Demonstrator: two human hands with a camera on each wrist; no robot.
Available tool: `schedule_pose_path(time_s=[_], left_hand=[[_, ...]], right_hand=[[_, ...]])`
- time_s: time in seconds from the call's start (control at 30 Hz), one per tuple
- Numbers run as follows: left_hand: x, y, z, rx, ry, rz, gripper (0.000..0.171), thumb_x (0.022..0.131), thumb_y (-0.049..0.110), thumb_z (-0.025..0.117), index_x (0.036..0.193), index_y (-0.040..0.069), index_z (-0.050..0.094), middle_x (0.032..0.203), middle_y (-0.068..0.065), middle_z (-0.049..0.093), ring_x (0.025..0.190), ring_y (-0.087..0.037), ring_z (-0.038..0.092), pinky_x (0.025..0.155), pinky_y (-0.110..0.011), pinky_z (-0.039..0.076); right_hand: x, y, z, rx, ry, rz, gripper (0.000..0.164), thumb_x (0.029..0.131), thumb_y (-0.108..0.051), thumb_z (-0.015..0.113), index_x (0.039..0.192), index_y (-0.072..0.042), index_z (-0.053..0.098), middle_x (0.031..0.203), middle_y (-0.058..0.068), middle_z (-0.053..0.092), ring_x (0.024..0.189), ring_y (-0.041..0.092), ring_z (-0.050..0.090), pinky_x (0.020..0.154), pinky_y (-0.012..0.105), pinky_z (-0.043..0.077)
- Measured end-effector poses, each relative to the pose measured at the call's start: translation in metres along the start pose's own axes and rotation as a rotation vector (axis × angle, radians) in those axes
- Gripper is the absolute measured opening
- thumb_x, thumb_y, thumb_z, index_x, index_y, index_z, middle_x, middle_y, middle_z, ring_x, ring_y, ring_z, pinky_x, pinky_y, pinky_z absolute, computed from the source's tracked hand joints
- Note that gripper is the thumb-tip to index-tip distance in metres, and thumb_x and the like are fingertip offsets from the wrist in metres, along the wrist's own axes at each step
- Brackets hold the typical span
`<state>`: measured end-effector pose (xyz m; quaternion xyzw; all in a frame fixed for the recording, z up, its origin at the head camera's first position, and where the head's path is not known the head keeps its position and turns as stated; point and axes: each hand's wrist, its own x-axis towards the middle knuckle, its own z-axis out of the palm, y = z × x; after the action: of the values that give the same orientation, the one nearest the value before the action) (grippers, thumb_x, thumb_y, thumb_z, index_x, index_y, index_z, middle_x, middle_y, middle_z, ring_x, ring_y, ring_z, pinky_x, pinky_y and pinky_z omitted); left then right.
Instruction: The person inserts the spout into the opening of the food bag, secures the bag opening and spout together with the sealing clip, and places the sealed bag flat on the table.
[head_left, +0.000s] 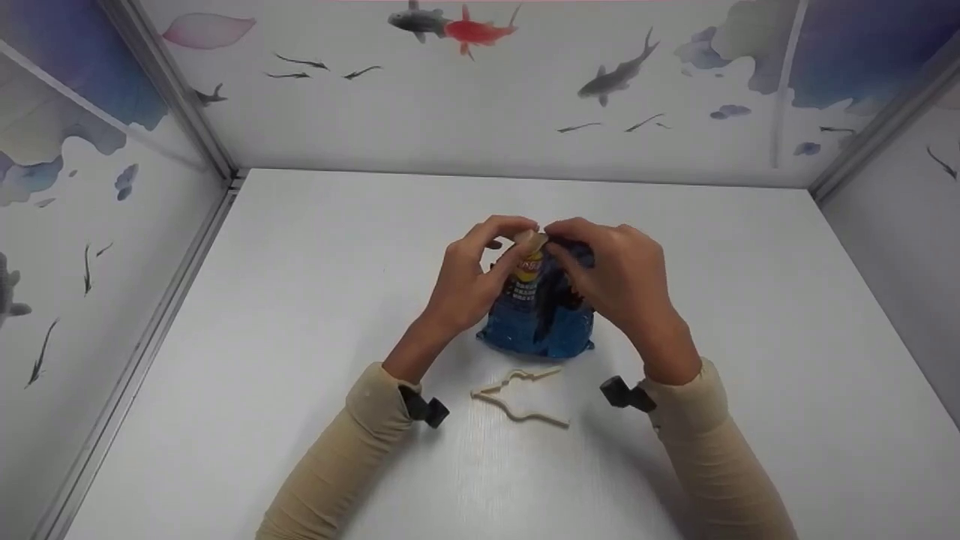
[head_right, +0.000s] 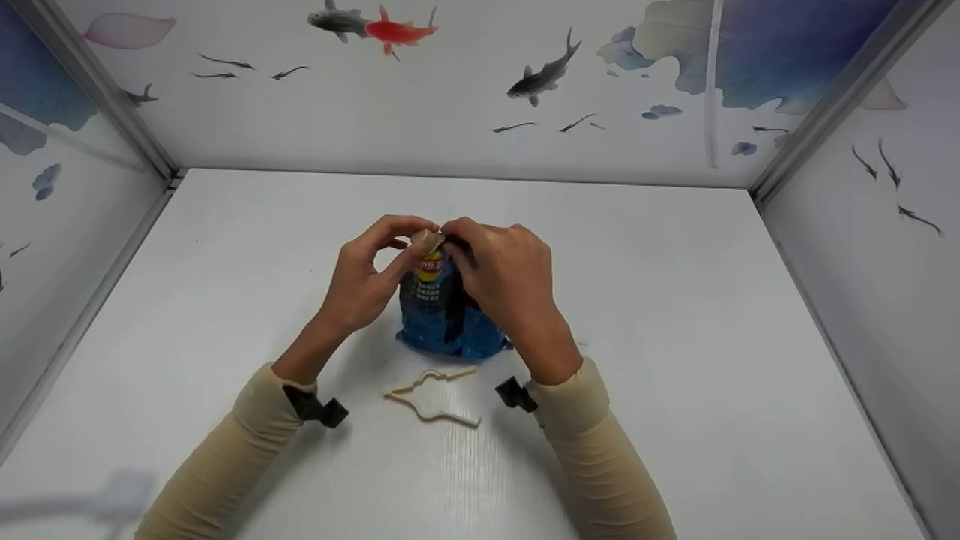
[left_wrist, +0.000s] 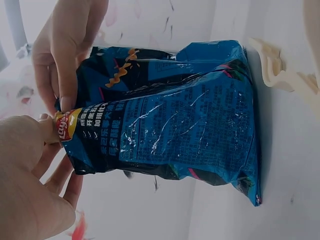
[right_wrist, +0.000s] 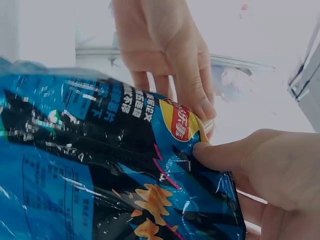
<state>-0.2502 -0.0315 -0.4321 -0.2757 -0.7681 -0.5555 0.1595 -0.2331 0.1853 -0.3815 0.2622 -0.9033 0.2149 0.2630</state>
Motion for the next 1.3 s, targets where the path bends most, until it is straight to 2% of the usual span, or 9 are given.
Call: schedule_pose_path(time_s=[0.1, 0.23, 0.37, 0.67, 0.9, 1.03, 1.23, 1.3], left_hand=[[0.000, 0.000, 0.000, -0.003, 0.000, 0.020, 0.030, 0.112, 0.033, 0.062, 0.138, 0.020, 0.070, 0.131, 0.005, 0.074, 0.121, -0.007, 0.066, 0.105, -0.046, 0.055], [0.000, -0.001, -0.001, -0.001, -0.008, 0.034, 0.030, 0.112, 0.033, 0.061, 0.138, 0.019, 0.070, 0.133, 0.005, 0.074, 0.123, -0.005, 0.066, 0.105, -0.045, 0.055], [0.000, -0.001, -0.001, 0.008, -0.008, 0.038, 0.031, 0.112, 0.033, 0.062, 0.139, 0.019, 0.070, 0.133, 0.005, 0.075, 0.123, -0.007, 0.067, 0.105, -0.040, 0.055], [-0.002, 0.001, 0.000, 0.034, 0.001, 0.033, 0.033, 0.111, 0.032, 0.064, 0.142, 0.020, 0.070, 0.133, 0.006, 0.075, 0.123, -0.006, 0.067, 0.105, -0.033, 0.055], [-0.002, 0.002, 0.000, 0.053, -0.006, 0.036, 0.039, 0.112, 0.032, 0.063, 0.148, 0.017, 0.066, 0.142, 0.005, 0.073, 0.126, -0.007, 0.066, 0.107, -0.036, 0.056], [-0.004, 0.004, -0.003, 0.084, 0.021, 0.019, 0.043, 0.112, 0.034, 0.062, 0.151, 0.017, 0.063, 0.145, 0.004, 0.071, 0.129, -0.011, 0.064, 0.110, -0.035, 0.054], [-0.008, 0.008, -0.013, 0.125, 0.075, 0.017, 0.040, 0.110, 0.033, 0.065, 0.147, 0.017, 0.065, 0.146, 0.002, 0.068, 0.133, -0.020, 0.060, 0.111, -0.040, 0.053], [-0.011, 0.009, -0.017, 0.137, 0.085, 0.018, 0.039, 0.110, 0.033, 0.066, 0.146, 0.018, 0.066, 0.144, 0.002, 0.069, 0.133, -0.020, 0.060, 0.111, -0.040, 0.053]], right_hand=[[0.000, 0.000, 0.000, -0.003, -0.003, -0.019, 0.023, 0.102, -0.024, 0.079, 0.123, -0.016, 0.080, 0.105, 0.007, 0.085, 0.085, 0.029, 0.080, 0.076, 0.047, 0.064], [0.000, 0.002, 0.000, 0.106, -0.022, 0.000, 0.023, 0.101, -0.019, 0.079, 0.124, -0.015, 0.080, 0.111, 0.007, 0.084, 0.097, 0.026, 0.081, 0.086, 0.047, 0.066], [0.001, 0.004, -0.001, 0.174, -0.029, 0.021, 0.024, 0.101, -0.017, 0.079, 0.125, -0.014, 0.080, 0.115, 0.007, 0.084, 0.103, 0.026, 0.081, 0.089, 0.047, 0.066], [0.002, 0.003, -0.002, 0.187, -0.035, 0.053, 0.022, 0.100, -0.017, 0.080, 0.122, -0.012, 0.082, 0.113, 0.008, 0.084, 0.103, 0.026, 0.082, 0.089, 0.047, 0.067], [0.002, 0.005, -0.003, 0.202, -0.039, 0.075, 0.021, 0.100, -0.017, 0.080, 0.120, -0.012, 0.083, 0.113, 0.008, 0.084, 0.104, 0.025, 0.082, 0.090, 0.047, 0.067], [0.002, 0.006, -0.004, 0.214, -0.041, 0.087, 0.021, 0.100, -0.017, 0.081, 0.120, -0.012, 0.083, 0.113, 0.008, 0.084, 0.105, 0.024, 0.082, 0.091, 0.046, 0.066], [0.002, 0.006, -0.004, 0.222, -0.041, 0.095, 0.021, 0.099, -0.017, 0.081, 0.120, -0.012, 0.083, 0.113, 0.007, 0.084, 0.106, 0.024, 0.081, 0.092, 0.046, 0.066], [0.002, 0.005, -0.004, 0.227, -0.045, 0.095, 0.021, 0.099, -0.017, 0.081, 0.120, -0.012, 0.083, 0.113, 0.008, 0.084, 0.106, 0.024, 0.081, 0.092, 0.046, 0.066]])
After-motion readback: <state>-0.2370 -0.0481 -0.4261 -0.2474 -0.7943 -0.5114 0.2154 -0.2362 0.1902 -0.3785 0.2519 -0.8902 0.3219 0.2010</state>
